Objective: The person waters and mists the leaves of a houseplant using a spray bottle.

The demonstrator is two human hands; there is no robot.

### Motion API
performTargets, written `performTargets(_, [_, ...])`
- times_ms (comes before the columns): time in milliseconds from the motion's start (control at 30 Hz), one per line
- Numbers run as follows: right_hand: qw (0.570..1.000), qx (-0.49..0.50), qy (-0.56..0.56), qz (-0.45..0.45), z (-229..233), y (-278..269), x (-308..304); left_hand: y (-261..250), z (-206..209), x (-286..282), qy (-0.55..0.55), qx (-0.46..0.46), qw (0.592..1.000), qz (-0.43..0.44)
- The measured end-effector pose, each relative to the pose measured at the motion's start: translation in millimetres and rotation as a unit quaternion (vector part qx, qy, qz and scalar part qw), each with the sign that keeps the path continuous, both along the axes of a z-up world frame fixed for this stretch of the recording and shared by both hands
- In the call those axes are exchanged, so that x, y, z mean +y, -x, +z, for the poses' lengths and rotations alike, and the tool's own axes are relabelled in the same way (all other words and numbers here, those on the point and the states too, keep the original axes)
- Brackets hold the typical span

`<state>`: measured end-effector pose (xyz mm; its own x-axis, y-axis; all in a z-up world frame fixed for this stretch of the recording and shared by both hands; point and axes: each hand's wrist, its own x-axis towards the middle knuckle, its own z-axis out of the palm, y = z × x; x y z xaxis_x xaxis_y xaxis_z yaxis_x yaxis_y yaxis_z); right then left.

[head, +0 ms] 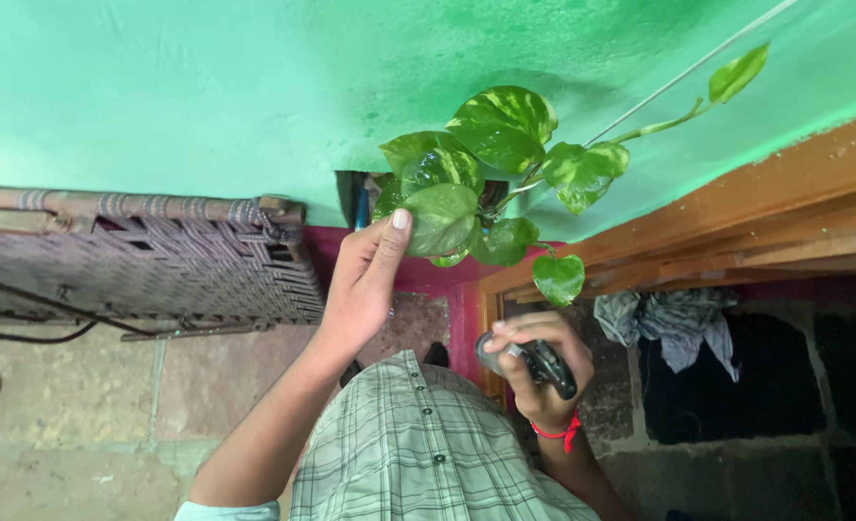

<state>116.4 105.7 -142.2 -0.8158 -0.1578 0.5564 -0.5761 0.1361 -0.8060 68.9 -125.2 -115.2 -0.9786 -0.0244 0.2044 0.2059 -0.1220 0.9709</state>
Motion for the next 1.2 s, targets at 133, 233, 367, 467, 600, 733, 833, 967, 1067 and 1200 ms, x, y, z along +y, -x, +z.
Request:
performTargets(133, [0.997,-0.053,0.062,-0.009,-12.4,1.5,6.3,-2.3,7.1,1.1,-0.017,0.003,1.0,-0.007])
performTargets(233, [0.999,0.004,0.013,0.051,-14.6,6.9,14.5,-4.1,9.9,2.8,-0.012,-0.002,1.0,-0.008])
performTargets(367, [0.998,-0.037,0.027,0.051,-17.3,1.1,13.0,-6.8,9.4,6.1,-0.013,0.006,1.0,-0.021])
performTargets(467, [0.997,-0.032,0.047,0.061,-12.3,-0.2,6.0,-8.6,6.4,8.6,-0.006,0.003,1.0,-0.008])
performTargets(600, [0.999,-0.02,-0.001,0.041,-6.0,7.6,-2.8,-10.3,2.5,9.5,-0.011,-0.015,1.0,-0.013])
performTargets(733, [0.999,-0.034,0.005,0.033,3.6,12.0,-14.5,-11.3,2.0,7.3,-0.014,-0.017,1.0,-0.014])
performTargets(833, [0.991,-0.057,0.063,0.1,8.4,11.6,-18.9,-10.4,-1.0,5.5,-0.024,-0.016,0.999,-0.015])
performTargets(967, [0.998,-0.032,0.002,0.053,5.2,7.5,-17.0,-9.3,-2.2,4.8,-0.053,-0.029,0.998,-0.025])
performTargets(1067, [0.998,-0.027,0.037,0.047,4.9,5.2,-13.0,-8.0,0.3,3.5,-0.085,-0.035,0.994,-0.051])
performTargets(1200, [0.999,-0.036,0.02,0.028,-5.7,1.8,4.0,-6.6,-1.4,0.5,-0.084,-0.036,0.994,-0.056])
